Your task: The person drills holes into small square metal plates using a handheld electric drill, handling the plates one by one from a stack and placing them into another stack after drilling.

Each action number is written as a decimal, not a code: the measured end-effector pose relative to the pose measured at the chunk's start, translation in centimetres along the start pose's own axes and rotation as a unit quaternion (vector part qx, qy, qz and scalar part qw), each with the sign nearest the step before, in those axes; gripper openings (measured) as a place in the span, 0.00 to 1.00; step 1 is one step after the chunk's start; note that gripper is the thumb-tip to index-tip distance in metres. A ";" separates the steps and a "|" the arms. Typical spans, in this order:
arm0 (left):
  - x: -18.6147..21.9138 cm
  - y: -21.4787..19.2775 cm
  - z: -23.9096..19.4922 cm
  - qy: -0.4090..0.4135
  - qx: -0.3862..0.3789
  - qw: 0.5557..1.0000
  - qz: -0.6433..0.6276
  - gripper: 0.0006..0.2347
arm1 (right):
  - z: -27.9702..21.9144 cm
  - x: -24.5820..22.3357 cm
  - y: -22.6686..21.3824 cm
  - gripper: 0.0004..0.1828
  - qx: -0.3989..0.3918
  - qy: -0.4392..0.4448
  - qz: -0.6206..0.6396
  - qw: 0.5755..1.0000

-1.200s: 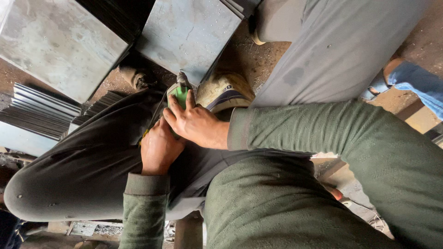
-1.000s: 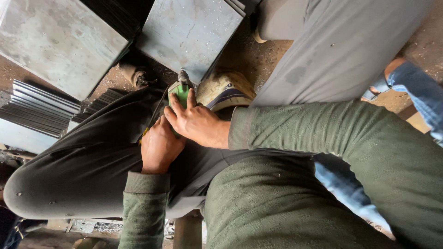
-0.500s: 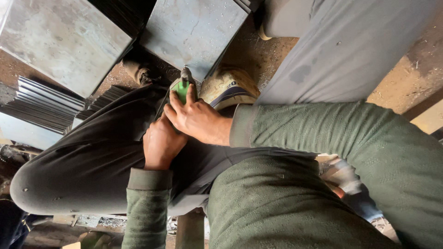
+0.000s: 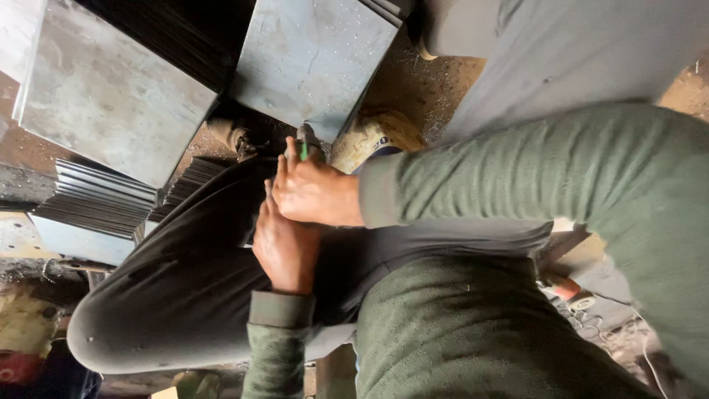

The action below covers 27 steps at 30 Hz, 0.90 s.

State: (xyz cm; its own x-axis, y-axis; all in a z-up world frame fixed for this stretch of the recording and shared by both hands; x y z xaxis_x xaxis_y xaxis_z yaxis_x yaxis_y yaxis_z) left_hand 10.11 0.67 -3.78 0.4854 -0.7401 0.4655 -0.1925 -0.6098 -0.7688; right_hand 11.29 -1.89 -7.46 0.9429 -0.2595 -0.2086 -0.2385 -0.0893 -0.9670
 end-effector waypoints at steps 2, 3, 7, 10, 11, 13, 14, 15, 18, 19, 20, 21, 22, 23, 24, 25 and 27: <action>0.2 0.0 -0.2 -0.025 0.011 1.000 -0.002 0.29 | -0.5 0.2 0.2 0.27 0.012 -0.004 0.052 0.999; 0.4 0.0 -0.3 -0.040 0.019 0.999 -0.002 0.28 | -0.8 0.2 0.2 0.28 0.019 -0.008 0.079 0.997; 0.7 1.0 -0.5 -0.092 -0.006 0.995 0.025 0.26 | -2.1 0.7 -0.5 0.24 0.045 -0.012 0.065 0.997; 1.8 0.3 0.0 -0.059 0.017 0.998 0.023 0.22 | -2.5 1.1 -1.2 0.22 0.037 -0.023 0.061 0.997; 1.5 0.5 0.1 -0.072 -0.007 0.997 0.018 0.21 | -2.3 1.2 -1.3 0.21 0.030 -0.026 0.063 0.997; 1.1 0.4 0.3 -0.089 -0.036 0.995 0.008 0.19 | -2.0 1.3 -1.8 0.20 0.015 -0.033 0.064 0.997; 1.0 0.3 0.3 -0.094 -0.041 0.995 0.004 0.19 | -2.0 1.3 -2.1 0.20 0.008 -0.036 0.064 0.997; 0.7 0.1 0.5 -0.096 -0.045 0.994 0.002 0.19 | -1.7 1.4 -2.2 0.20 0.004 -0.038 0.063 0.997; 0.0 0.7 0.5 -0.108 -0.081 0.991 0.013 0.14 | -1.4 1.2 -2.2 0.19 -0.012 -0.055 0.069 0.996; -0.1 0.8 0.5 -0.110 -0.086 0.990 0.011 0.14 | -1.5 1.4 -2.2 0.18 -0.010 -0.052 0.064 0.997; -0.2 1.0 0.4 -0.113 -0.090 0.990 0.009 0.14 | -1.5 1.5 -2.3 0.18 -0.008 -0.048 0.058 0.997; -0.2 1.1 0.4 -0.114 -0.096 0.989 0.005 0.14 | -1.6 1.6 -2.3 0.18 -0.007 -0.044 0.052 0.998; -0.1 0.9 0.4 -0.110 -0.091 0.990 0.000 0.15 | -1.7 1.6 -2.4 0.18 -0.006 -0.050 0.057 0.997; 0.0 0.6 0.5 -0.107 -0.085 0.991 -0.005 0.16 | -1.7 1.6 -2.4 0.18 -0.005 -0.056 0.062 0.996; 0.2 0.4 0.6 -0.103 -0.079 0.991 -0.010 0.17 | -1.8 1.5 -2.5 0.18 -0.004 -0.062 0.068 0.996; 0.2 0.3 0.7 -0.108 -0.079 0.991 -0.019 0.18 | -1.8 1.6 -2.4 0.18 -0.012 -0.065 0.072 0.995; 0.2 0.2 0.9 -0.117 -0.080 0.989 -0.035 0.20 | -1.7 1.6 -2.4 0.18 -0.022 -0.070 0.074 0.995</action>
State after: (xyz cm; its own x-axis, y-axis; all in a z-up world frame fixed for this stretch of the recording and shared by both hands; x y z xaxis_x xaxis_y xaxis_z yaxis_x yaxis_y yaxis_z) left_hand 10.94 0.63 -4.20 0.6826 -0.6196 0.3874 -0.2739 -0.7085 -0.6504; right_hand 12.99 -3.73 -5.22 0.9194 -0.1373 -0.3686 -0.3833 -0.1023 -0.9179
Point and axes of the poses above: each hand's wrist, its own z-axis towards the middle knuckle, its own y-axis out of the palm, x = y × z, the point moved 10 cm from there along z, towards the middle knuckle, and after that the axes turned 12 degrees about -z, right-handed, at the moved point
